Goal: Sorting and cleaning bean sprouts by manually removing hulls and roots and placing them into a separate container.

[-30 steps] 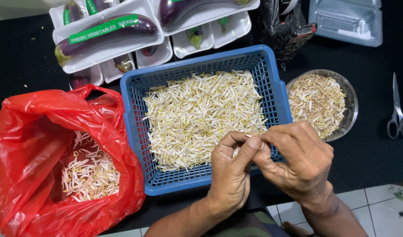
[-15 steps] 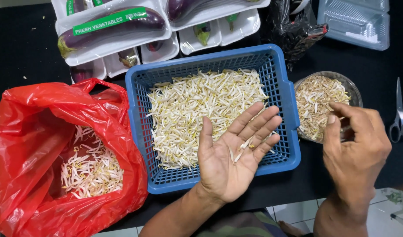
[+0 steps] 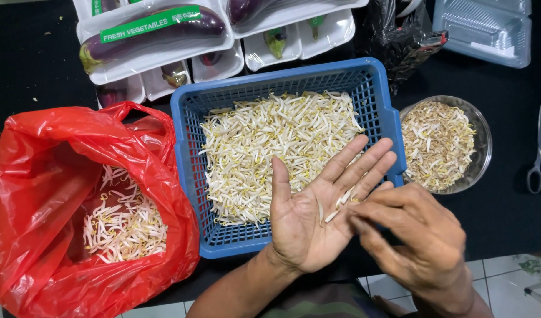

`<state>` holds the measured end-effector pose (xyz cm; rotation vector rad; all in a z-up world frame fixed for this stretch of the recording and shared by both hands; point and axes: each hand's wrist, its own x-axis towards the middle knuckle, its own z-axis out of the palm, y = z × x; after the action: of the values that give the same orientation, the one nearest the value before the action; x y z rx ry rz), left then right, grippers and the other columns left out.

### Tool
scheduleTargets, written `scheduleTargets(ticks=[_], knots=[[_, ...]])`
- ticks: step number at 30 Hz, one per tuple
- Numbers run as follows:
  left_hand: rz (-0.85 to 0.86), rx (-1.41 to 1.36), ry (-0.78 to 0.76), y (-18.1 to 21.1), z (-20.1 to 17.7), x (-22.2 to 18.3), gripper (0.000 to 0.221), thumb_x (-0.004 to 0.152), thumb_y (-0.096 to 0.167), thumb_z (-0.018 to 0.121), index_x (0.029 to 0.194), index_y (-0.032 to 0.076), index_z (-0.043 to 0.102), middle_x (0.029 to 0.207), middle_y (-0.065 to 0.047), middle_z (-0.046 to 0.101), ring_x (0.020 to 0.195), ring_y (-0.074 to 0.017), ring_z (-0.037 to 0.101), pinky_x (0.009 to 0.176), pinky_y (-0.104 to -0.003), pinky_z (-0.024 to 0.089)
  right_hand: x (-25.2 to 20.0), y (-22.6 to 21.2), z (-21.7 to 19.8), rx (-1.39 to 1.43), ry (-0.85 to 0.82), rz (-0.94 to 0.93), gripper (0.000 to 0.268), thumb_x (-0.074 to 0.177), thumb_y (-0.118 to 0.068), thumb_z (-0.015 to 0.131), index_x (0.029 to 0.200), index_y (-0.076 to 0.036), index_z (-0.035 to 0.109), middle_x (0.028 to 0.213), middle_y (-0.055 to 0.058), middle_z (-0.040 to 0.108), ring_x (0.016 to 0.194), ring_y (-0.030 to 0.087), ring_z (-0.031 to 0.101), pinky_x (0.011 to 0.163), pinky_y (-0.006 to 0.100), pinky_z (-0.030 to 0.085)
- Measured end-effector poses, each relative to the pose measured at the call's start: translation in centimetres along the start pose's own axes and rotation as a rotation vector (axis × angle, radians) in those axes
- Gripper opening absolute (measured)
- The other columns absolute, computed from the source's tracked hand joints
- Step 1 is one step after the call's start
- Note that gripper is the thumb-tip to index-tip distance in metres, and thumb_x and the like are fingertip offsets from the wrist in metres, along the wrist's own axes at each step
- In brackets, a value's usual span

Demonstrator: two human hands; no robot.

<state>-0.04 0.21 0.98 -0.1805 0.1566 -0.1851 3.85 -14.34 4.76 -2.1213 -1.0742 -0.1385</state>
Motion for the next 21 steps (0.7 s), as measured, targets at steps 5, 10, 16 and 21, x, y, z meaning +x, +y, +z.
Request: scheduleTargets(ticks=[5, 10, 16, 21], knots=[[0.092, 0.166, -0.018, -0.5, 0.1, 0.0, 0.109, 0.086, 0.08, 0.034, 0.163, 0.004, 0.021, 0.171, -0.025, 0.019, 0.16, -0.0337, 0.02, 0.131, -0.046, 0.018, 1.3, -1.3, 1.2, -0.19, -0.072, -0.056, 0.023, 0.09, -0.028, 0.079, 0.099, -0.008, 0.073, 0.091, 0.009, 0.064, 0.075, 0.024, 0.061, 0.076, 0.036, 0.051], [0.177, 0.18, 0.023, -0.7, -0.4, -0.1, 0.106, 0.088, 0.078, 0.031, 0.164, 0.004, 0.023, 0.168, -0.024, 0.026, 0.157, -0.0328, 0.026, 0.128, -0.047, 0.022, 2.2, -1.5, 2.1, -0.08, -0.117, -0.032, 0.014, 0.091, -0.017, 0.077, 0.094, -0.006, 0.069, 0.083, 0.009, 0.062, 0.073, 0.023, 0.06, 0.073, 0.037, 0.05], [0.205, 0.249, 0.027, -0.7, -1.0, -0.1, 0.092, 0.097, 0.07, 0.028, 0.162, 0.004, 0.029, 0.165, -0.026, 0.032, 0.155, -0.0344, 0.031, 0.13, -0.046, 0.021, 2.0, -1.3, 2.1, 0.041, -0.104, 0.014, 0.012, 0.093, -0.013, 0.068, 0.087, -0.004, 0.063, 0.08, 0.01, 0.062, 0.071, 0.024, 0.058, 0.07, 0.035, 0.049], [0.266, 0.25, 0.241, -0.6, -3.1, 0.1, 0.068, 0.107, 0.051, 0.041, 0.138, -0.007, 0.057, 0.116, -0.022, 0.068, 0.097, -0.022, 0.066, 0.083, -0.031, 0.054, 0.7, -0.9, 0.1, 0.144, 0.094, 0.445, 0.031, 0.093, -0.002, 0.072, 0.123, 0.004, 0.069, 0.098, 0.011, 0.074, 0.085, 0.013, 0.068, 0.082, 0.024, 0.055]])
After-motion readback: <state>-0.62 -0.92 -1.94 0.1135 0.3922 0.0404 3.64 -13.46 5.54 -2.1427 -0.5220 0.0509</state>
